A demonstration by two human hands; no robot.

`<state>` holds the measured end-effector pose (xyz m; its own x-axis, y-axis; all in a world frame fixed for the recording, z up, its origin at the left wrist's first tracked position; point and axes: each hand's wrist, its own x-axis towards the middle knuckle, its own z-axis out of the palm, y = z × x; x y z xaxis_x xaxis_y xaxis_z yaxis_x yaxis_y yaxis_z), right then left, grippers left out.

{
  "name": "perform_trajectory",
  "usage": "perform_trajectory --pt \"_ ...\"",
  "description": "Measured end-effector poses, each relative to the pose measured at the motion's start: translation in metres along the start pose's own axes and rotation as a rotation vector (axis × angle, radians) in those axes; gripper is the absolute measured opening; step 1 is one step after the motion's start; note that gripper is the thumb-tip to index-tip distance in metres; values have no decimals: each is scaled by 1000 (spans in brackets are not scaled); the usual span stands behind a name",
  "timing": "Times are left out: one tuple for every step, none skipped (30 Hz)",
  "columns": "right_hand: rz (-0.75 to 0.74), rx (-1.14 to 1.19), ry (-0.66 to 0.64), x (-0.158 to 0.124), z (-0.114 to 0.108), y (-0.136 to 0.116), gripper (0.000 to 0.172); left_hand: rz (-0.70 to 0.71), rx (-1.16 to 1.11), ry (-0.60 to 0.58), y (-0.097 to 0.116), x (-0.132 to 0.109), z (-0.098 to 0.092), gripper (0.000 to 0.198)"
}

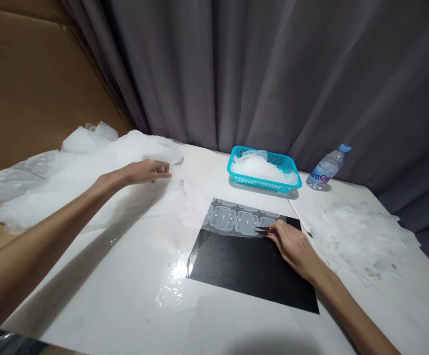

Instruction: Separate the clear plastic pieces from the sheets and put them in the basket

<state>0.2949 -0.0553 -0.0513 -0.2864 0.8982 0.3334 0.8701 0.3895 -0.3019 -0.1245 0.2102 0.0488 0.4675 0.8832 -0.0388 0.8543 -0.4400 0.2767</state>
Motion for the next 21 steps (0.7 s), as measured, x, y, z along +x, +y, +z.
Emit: perform_trajectory --pt "22 90 -35 -1 -5 -1 16 -33 30 37 2 4 0 32" --pt "42 176 -73 -3 -10 -2 13 -63 61 68 6 7 1 30" --pt "58 248 -110 -4 -15 -4 12 -81 88 99 13 8 4 30" --pt "69 303 -146 -5 -20 -6 12 -79 104 139 24 8 10 32" --pt "74 340 -178 -7 -23 -7 14 -56 109 169 38 5 18 37" --pt "78 361 -207 -8 -26 -8 16 -11 105 183 55 1 29 42" --pt "85 374 -227 -9 -27 -8 17 54 91 169 74 -5 43 46" --pt "97 387 -237 -9 -27 -7 18 140 69 127 93 -13 59 48" --pt "117 399 -229 -10 -27 -5 17 230 47 82 111 -22 75 49" --pt "145 406 -203 -10 -26 -3 17 345 19 18 127 -31 92 50" --pt "181 406 -161 -9 -24 2 18 482 -25 -12 140 -41 107 52" --pt "220 400 -108 -8 -22 6 20 573 -44 -3 149 -49 121 49" --pt "258 388 -49 -7 -19 12 22 607 -36 13 155 -57 131 49" --pt "293 373 9 -6 -17 18 25 635 -23 9 158 -62 138 49" --pt "322 357 63 -4 -15 24 29 644 -5 6 158 -67 143 50" --pt "343 340 112 -3 -12 29 32 647 13 -8 157 -70 145 51" --pt "360 321 156 -1 -10 35 36 648 26 -22 156 -72 146 51" --pt "373 301 193 2 -7 40 39 645 35 -31 154 -75 146 52" --pt "383 282 221 4 -5 44 41 639 41 -32 154 -78 146 52" --pt "389 266 240 6 -2 49 44 633 47 -28 154 -83 146 52" --pt "392 253 252 9 0 52 45 627 56 -22 155 -88 146 52"
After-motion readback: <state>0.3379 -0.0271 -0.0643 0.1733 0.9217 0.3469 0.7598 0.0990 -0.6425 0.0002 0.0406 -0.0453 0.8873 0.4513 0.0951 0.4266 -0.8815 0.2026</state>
